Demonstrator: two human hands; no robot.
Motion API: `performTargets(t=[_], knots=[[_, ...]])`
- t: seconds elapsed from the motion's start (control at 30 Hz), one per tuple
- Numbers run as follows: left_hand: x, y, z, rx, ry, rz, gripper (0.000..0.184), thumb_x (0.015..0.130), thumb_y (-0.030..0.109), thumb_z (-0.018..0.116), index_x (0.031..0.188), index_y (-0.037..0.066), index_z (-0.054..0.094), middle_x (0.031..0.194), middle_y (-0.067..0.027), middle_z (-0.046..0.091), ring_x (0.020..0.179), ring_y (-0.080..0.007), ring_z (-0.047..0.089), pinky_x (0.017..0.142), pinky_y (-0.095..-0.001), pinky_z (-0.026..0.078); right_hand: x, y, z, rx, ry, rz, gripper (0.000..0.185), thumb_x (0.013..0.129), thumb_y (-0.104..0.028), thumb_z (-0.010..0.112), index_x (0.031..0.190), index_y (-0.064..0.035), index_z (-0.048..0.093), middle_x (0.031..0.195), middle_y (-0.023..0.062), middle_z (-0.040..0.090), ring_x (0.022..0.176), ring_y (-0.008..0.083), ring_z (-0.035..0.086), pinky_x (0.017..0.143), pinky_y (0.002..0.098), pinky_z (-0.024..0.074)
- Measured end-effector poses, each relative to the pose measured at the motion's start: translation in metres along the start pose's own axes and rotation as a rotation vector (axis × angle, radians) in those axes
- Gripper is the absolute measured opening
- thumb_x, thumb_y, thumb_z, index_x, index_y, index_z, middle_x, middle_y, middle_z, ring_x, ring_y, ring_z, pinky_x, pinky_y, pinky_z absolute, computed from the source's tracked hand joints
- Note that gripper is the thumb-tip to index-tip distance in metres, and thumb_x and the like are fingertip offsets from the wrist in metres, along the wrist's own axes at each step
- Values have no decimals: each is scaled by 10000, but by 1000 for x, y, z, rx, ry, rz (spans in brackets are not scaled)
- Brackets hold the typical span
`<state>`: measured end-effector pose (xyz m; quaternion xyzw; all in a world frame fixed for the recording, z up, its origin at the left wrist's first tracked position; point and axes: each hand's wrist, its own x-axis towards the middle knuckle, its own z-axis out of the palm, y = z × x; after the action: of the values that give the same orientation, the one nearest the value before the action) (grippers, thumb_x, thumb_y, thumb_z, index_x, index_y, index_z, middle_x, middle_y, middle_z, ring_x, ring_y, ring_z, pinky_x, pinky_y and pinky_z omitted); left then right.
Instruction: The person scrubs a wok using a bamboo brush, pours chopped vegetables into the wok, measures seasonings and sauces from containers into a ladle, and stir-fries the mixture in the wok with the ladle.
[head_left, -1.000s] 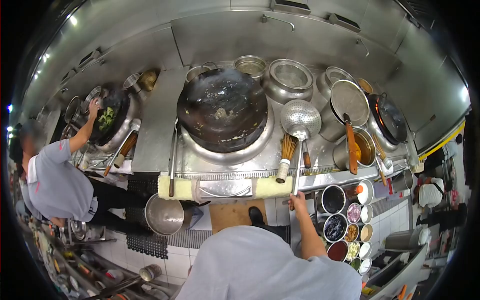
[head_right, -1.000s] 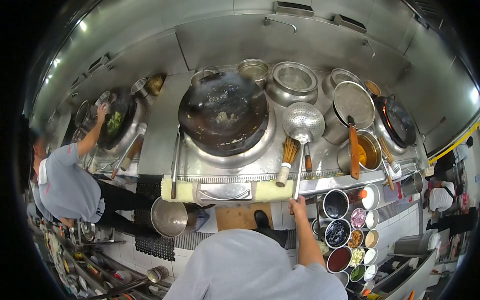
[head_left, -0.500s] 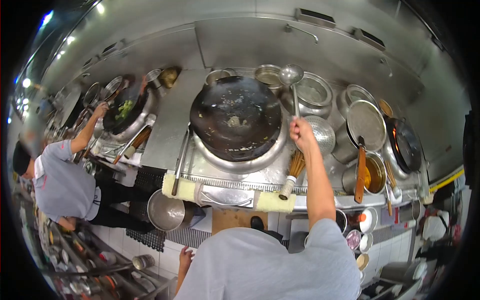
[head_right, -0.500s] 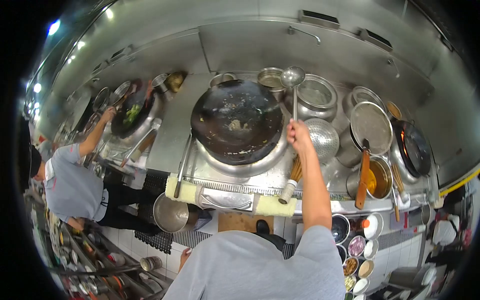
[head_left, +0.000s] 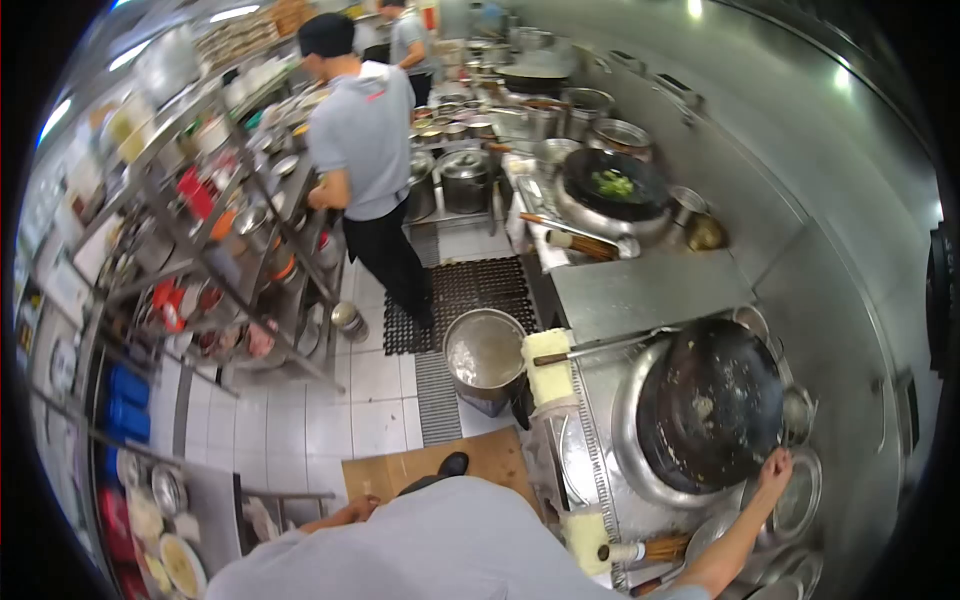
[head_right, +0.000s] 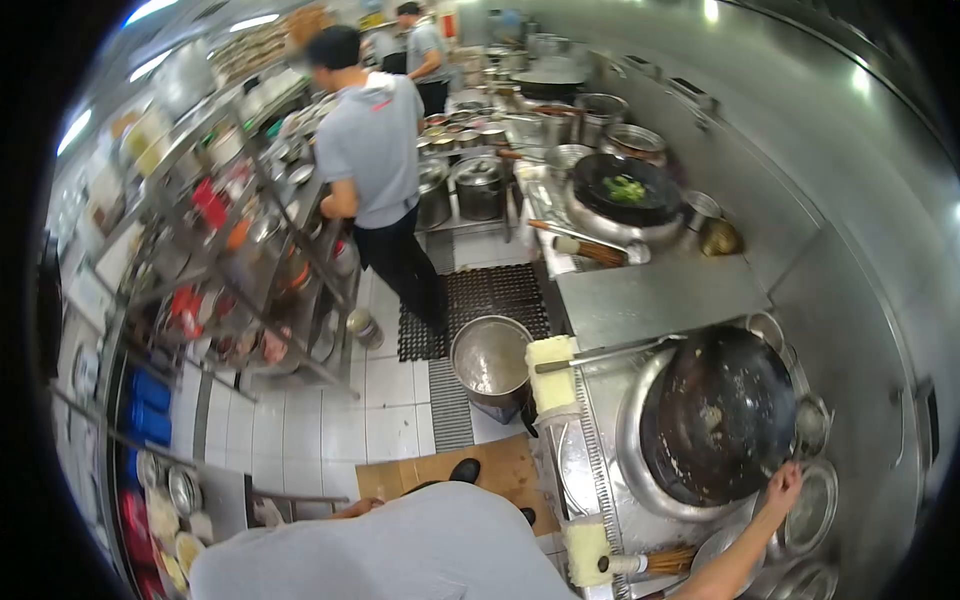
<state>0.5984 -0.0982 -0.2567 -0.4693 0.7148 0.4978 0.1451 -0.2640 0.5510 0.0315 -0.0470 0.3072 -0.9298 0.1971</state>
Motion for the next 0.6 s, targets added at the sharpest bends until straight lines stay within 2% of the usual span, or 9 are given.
performTargets(t=[0.07, 0.13, 0.2, 0.27, 0.33, 0.47, 0.53, 0.57, 0.6], knots=[[17, -3, 11, -157, -213, -8, 407, 912, 377, 649, 1173, 71, 711, 1117, -116, 732, 1038, -251, 671, 930, -367, 517, -33, 33, 53, 270, 198, -60, 233, 1060, -182, 429, 874, -45, 454, 639, 8, 375, 491, 92, 367, 386, 281, 296], [22, 24, -1, 63, -158, 78, 384, 890, 347, 680, 1157, 73, 716, 1093, -105, 734, 1037, -254, 666, 939, -364, 511, -57, 50, 62, 270, 84, -66, 212, 1065, -175, 420, 907, -34, 445, 681, 16, 399, 492, 92, 371, 381, 275, 296], [63, 25, -12, 41, -88, 176, 374, 881, 305, 689, 1182, 83, 700, 973, -109, 731, 888, -236, 680, 817, -387, 556, -76, 62, 70, 274, -35, -89, 194, 1069, -167, 412, 941, -23, 436, 724, 24, 422, 493, 92, 375, 376, 269, 295], [101, 67, -38, -127, -129, -172, 397, 889, 272, 678, 1246, 101, 663, 858, -121, 709, 726, -214, 671, 632, -389, 564, -119, 77, 137, 242, 70, -168, 188, 1077, -156, 385, 1014, 12, 441, 806, 36, 428, 510, 76, 398, 385, 263, 292], [123, 114, -66, -58, -55, -44, 424, 892, 251, 668, 1291, 110, 627, 788, -130, 687, 598, -188, 620, 497, -370, 521, -157, 90, 181, 239, 119, -173, 205, 1075, -153, 385, 1085, 46, 433, 830, 43, 431, 516, 69, 404, 384, 255, 288], [172, 183, -99, -121, -72, 96, 437, 886, 229, 671, 1300, 105, 608, 860, -116, 699, 656, -176, 620, 507, -332, 510, -222, 116, 218, 150, 221, -119, 296, 1062, -145, 402, 1230, 96, 441, 815, 7, 440, 490, 42, 391, 348, 245, 242], [185, 207, -93, -201, -145, 120, 477, 884, 213, 672, 1339, 109, 571, 947, -101, 697, 720, -174, 628, 529, -319, 511, -253, 145, 270, 29, 455, -187, 218, 1048, -135, 445, 1151, 39, 526, 758, -19, 473, 464, 27, 381, 343, 225, 244], [196, 216, -95, -237, -201, 128, 499, 885, 202, 671, 1361, 113, 550, 989, -91, 689, 754, -173, 633, 541, -315, 512, -263, 155, 288, 28, 429, -105, 123, 1037, -145, 472, 981, -40, 499, 679, -43, 455, 441, 28, 368, 338, 228, 244], [198, 230, -89, -210, -254, 94, 504, 904, 193, 637, 1389, 121, 520, 1013, -94, 672, 822, -195, 643, 610, -339, 527, -272, 164, 305, 25, 400, -24, 220, 1027, -155, 499, 812, -118, 472, 599, -67, 437, 418, 29, 356, 332, 231, 243]])
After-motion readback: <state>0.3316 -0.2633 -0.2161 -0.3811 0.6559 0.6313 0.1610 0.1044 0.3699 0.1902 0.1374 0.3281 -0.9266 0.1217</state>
